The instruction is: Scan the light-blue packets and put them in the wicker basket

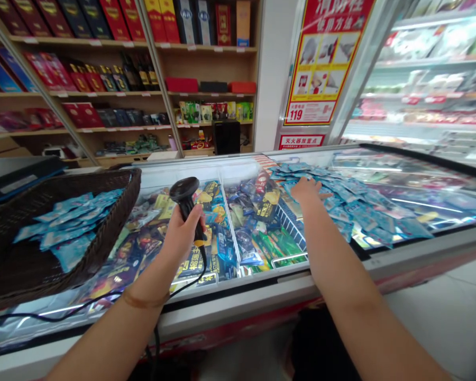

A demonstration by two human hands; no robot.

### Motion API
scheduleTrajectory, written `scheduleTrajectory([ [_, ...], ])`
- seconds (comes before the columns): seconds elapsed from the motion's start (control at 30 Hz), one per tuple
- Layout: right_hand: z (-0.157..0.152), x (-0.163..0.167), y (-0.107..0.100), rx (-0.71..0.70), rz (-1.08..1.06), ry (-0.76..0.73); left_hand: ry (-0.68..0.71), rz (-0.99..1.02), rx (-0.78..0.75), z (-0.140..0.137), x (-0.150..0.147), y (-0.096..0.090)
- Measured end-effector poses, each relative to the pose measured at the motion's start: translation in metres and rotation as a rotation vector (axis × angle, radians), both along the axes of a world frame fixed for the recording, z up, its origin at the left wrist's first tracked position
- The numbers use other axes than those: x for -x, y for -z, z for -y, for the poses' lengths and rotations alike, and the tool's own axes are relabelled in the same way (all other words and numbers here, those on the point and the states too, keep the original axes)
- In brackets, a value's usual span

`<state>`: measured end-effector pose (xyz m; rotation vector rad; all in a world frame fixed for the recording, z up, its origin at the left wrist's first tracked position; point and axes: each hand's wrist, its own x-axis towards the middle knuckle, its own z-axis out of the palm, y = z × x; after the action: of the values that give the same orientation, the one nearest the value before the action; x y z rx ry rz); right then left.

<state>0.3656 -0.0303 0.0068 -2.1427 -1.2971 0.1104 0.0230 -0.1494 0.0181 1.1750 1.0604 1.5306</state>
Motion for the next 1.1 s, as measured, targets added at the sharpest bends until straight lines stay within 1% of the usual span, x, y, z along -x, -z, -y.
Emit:
scheduleTrajectory([
  [0.1,0.003,0.000,-0.001,0.116,-0.030,0.141,0.024,-0.004,0.017,0.001,0.000,0.002],
  [0.23,0.009,0.003,-0.003,0.097,0.025,0.133,0.047,-0.015,0.052,0.004,0.000,0.003],
  [0.33,0.014,0.001,-0.005,0.070,0.053,0.129,0.053,-0.018,0.050,0.005,0.000,0.003],
  [0.47,0.020,0.006,-0.013,0.104,0.141,0.070,0.069,-0.019,0.036,0.004,0.001,0.005],
  [0.57,0.021,0.027,-0.018,0.090,0.236,-0.015,0.079,-0.037,0.035,0.003,0.001,0.007],
  [0.67,0.023,0.065,-0.015,0.096,0.335,-0.134,0.092,-0.057,0.040,0.003,0.000,0.008],
  [0.73,0.024,0.093,-0.010,0.125,0.406,-0.254,0.097,-0.060,0.042,0.003,-0.001,0.009],
  [0.8,0.025,0.115,-0.005,0.123,0.449,-0.414,0.099,-0.061,0.041,0.003,-0.002,0.010],
  [0.87,0.025,0.126,-0.003,0.073,0.424,-0.546,0.099,-0.067,0.042,0.003,-0.002,0.010],
  [0.9,0.024,0.126,-0.003,0.040,0.389,-0.572,0.099,-0.074,0.046,0.003,-0.002,0.010],
  [0.93,0.023,0.124,-0.002,0.012,0.351,-0.564,0.100,-0.081,0.049,0.003,-0.002,0.010],
  [1.0,0.018,0.113,-0.001,-0.008,0.303,-0.465,0.100,-0.093,0.050,0.004,-0.003,0.009],
  [1.07,0.013,0.098,0.004,0.048,0.297,-0.364,0.110,-0.099,0.046,0.005,-0.005,0.008],
  [1.1,0.011,0.092,0.006,0.091,0.300,-0.337,0.120,-0.101,0.041,0.006,-0.005,0.007],
])
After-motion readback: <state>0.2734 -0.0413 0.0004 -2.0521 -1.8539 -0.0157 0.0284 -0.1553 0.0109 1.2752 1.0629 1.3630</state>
